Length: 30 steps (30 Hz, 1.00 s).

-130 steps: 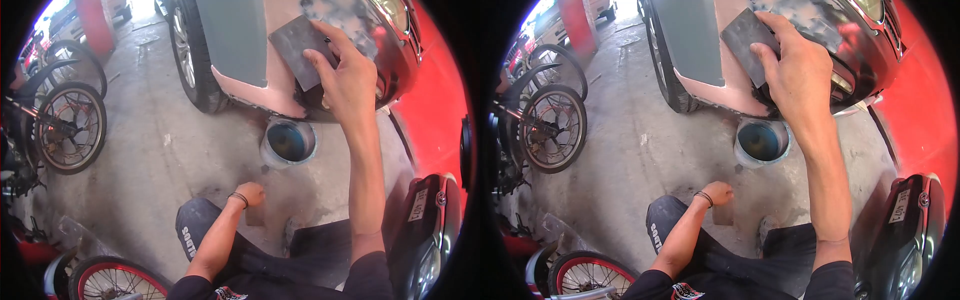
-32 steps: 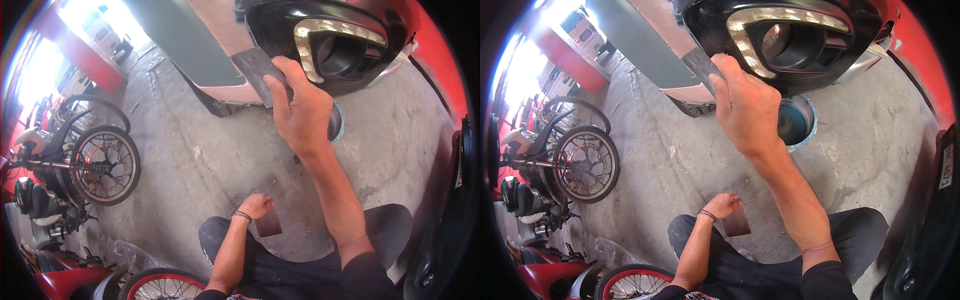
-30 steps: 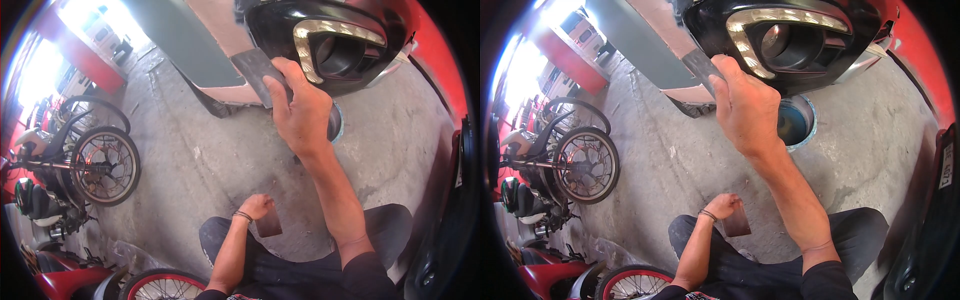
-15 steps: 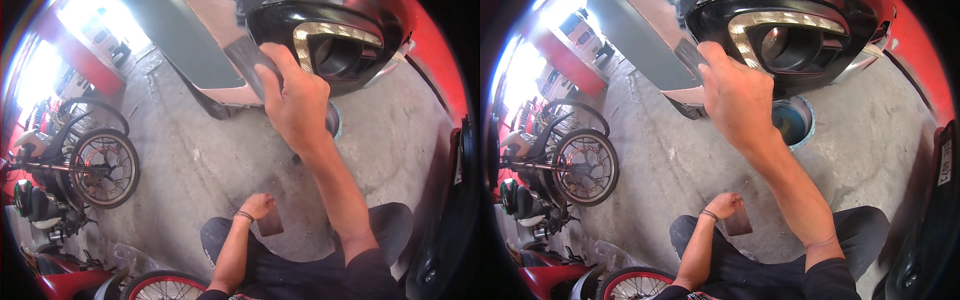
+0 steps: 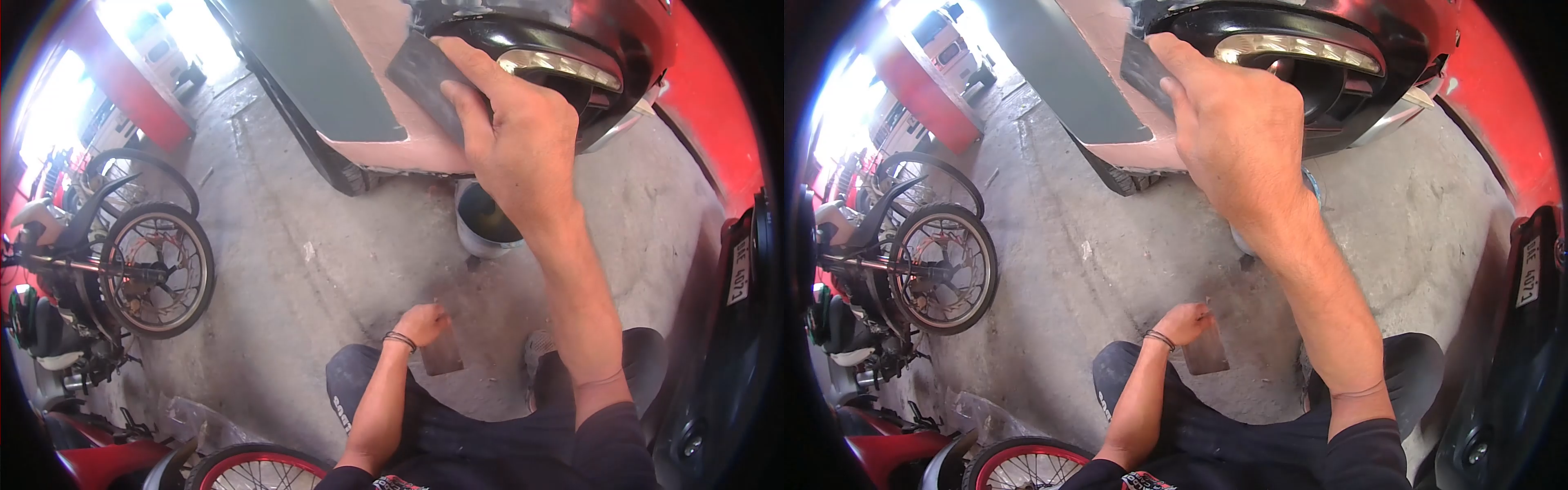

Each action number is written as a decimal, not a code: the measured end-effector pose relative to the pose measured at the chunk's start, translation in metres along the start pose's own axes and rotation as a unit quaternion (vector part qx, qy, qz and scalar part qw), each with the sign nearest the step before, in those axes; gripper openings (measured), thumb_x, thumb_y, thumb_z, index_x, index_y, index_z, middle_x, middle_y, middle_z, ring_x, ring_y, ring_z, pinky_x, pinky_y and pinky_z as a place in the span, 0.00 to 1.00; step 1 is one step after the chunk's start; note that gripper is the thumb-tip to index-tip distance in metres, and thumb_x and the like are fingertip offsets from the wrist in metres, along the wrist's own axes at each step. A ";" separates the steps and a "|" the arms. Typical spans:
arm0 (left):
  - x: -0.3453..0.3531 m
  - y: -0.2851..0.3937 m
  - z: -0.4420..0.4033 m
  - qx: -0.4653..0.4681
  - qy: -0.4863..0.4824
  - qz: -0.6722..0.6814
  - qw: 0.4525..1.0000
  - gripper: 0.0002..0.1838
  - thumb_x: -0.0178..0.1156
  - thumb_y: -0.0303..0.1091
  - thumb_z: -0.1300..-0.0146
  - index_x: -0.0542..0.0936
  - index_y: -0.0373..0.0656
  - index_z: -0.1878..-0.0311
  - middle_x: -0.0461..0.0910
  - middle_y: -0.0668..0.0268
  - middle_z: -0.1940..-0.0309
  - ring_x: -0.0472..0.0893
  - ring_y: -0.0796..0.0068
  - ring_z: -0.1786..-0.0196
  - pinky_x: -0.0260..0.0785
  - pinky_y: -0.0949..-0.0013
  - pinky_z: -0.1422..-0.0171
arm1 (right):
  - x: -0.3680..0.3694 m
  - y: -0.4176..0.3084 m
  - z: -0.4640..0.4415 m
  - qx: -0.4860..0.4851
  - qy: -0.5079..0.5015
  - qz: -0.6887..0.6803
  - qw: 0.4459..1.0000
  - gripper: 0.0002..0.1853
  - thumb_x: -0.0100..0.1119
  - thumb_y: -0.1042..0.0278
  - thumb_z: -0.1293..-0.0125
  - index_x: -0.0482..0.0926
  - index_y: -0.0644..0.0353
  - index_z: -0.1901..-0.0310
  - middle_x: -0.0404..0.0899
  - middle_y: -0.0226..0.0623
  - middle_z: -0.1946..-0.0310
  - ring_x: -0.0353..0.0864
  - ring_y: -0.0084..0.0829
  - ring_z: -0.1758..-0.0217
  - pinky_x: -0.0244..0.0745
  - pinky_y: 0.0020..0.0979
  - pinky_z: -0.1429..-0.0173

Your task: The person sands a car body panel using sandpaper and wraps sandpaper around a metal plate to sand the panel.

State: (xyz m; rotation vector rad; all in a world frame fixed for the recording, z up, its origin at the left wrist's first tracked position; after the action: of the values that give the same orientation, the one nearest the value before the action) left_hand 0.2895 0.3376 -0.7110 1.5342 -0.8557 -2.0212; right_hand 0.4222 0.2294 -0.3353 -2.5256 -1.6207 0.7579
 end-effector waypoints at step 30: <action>0.005 -0.011 -0.012 -0.043 -0.052 -0.003 0.998 0.18 0.61 0.46 0.27 0.82 0.36 0.57 0.83 0.42 0.63 0.83 0.37 0.56 0.74 0.47 0.53 | 0.009 0.009 -0.014 -0.110 0.015 0.097 0.989 0.31 0.83 0.58 0.59 0.87 0.57 0.48 0.82 0.34 0.77 0.86 0.35 0.74 0.76 0.37 0.72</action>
State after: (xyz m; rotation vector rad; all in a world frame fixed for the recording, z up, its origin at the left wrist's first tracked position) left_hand 0.2994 0.3398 -0.7246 1.3969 -0.7924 -2.1290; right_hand 0.4391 0.2361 -0.3292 -2.8665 -1.5439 0.5796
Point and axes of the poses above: each hand's wrist, its own z-axis away from the middle knuckle, its own x-axis out of the palm, y = z × x, the point moved 2 cm from there along -z, towards the middle knuckle
